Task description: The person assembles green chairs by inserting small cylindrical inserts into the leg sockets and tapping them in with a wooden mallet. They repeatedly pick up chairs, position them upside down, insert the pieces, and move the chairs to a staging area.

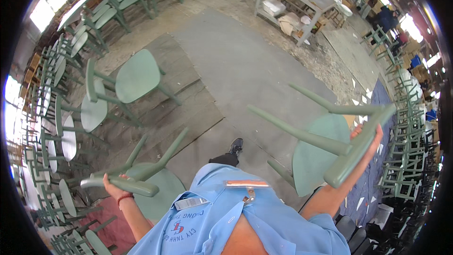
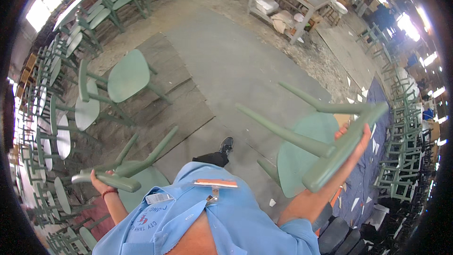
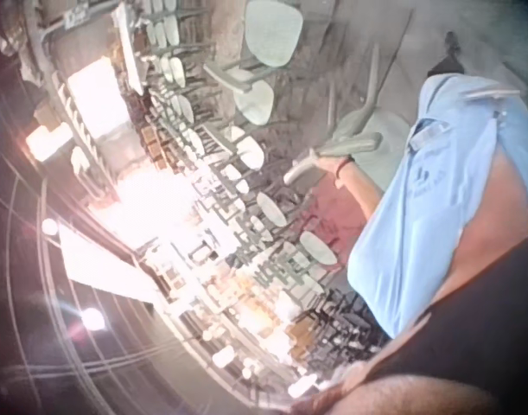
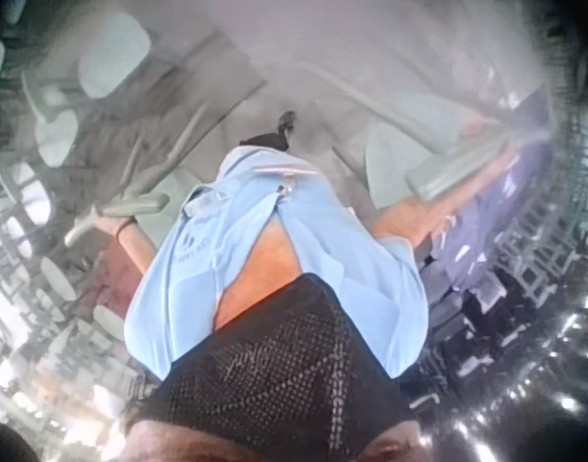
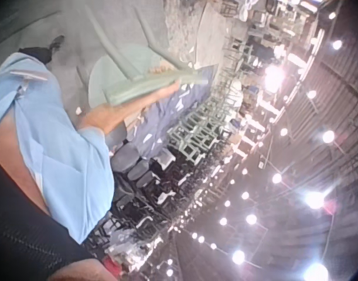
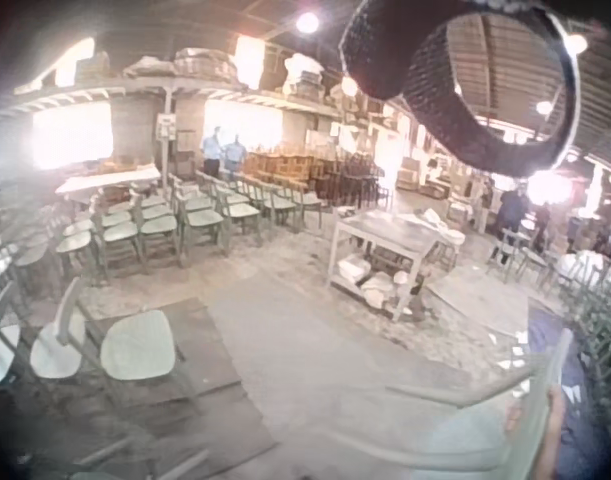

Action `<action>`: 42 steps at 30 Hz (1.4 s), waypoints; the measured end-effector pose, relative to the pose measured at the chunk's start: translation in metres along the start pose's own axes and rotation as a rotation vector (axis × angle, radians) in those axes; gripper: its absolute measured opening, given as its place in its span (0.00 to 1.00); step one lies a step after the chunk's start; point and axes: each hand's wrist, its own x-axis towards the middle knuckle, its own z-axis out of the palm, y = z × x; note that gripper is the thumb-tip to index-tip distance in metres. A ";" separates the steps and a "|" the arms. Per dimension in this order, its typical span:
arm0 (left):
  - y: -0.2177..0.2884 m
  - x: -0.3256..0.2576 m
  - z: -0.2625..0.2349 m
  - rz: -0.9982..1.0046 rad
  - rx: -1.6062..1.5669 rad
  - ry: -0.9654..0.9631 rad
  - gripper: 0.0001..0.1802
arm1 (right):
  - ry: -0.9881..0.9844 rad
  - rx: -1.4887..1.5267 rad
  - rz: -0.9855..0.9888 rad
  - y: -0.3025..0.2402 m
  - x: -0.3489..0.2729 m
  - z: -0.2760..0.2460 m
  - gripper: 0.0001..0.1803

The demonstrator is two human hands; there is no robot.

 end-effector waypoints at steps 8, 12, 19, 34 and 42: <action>-0.120 -0.114 0.303 -0.311 0.315 -0.417 0.27 | 0.287 0.071 -0.246 -0.093 0.098 -0.105 0.29; -0.204 -0.175 0.449 -0.310 0.360 -0.605 0.27 | 0.417 -0.069 -0.344 -0.119 0.163 -0.138 0.28; -0.393 -0.272 0.702 -0.299 0.445 -0.761 0.27 | 0.804 -0.048 -0.393 -0.143 0.321 -0.227 0.28; -0.800 -0.485 1.164 -0.311 0.620 -0.966 0.31 | 0.680 -0.182 -0.845 -0.326 0.779 -0.171 0.29; -0.964 -0.521 1.314 -0.261 0.856 -0.737 0.42 | -0.303 0.336 -0.585 -0.520 1.043 -0.028 0.25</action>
